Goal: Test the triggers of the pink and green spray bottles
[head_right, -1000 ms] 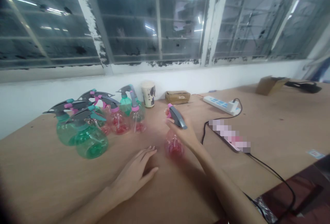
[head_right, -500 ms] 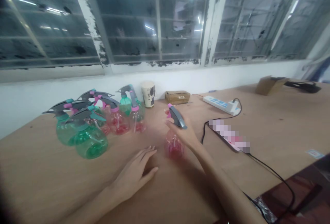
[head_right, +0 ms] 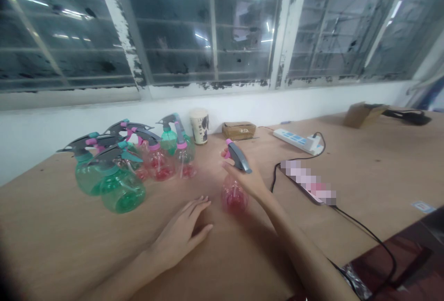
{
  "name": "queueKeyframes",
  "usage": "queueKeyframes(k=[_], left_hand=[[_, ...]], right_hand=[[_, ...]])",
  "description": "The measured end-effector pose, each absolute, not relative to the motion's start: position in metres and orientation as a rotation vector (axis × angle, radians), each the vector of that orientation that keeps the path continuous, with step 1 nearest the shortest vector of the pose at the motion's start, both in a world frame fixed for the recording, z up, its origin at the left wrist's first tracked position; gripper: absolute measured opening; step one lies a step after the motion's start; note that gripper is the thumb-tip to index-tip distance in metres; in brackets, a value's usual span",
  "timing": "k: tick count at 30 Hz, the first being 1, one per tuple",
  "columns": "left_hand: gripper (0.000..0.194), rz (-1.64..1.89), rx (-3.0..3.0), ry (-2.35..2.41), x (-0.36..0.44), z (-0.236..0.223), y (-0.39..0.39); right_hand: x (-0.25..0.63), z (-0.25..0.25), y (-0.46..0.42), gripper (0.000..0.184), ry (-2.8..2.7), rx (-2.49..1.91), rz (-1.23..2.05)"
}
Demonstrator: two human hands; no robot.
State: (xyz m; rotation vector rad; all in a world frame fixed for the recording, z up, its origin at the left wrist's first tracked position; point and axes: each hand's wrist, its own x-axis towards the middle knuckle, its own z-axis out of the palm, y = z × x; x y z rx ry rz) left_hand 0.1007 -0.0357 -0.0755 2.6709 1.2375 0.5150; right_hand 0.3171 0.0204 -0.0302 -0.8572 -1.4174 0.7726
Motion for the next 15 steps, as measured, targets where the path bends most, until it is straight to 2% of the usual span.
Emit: queueKeyframes(k=[8,15], left_hand=[[0.04,0.518,2.669,1.225,0.1003,-0.0763,-0.0356],[0.039,0.479,2.671,1.242,0.1002,-0.0742,-0.0366]], right_hand=[[0.3174,-0.0287,0.0189,0.052,-1.435,-0.893,0.739],[0.3186,-0.0288,0.0203,0.044,-1.473,-0.908,0.709]])
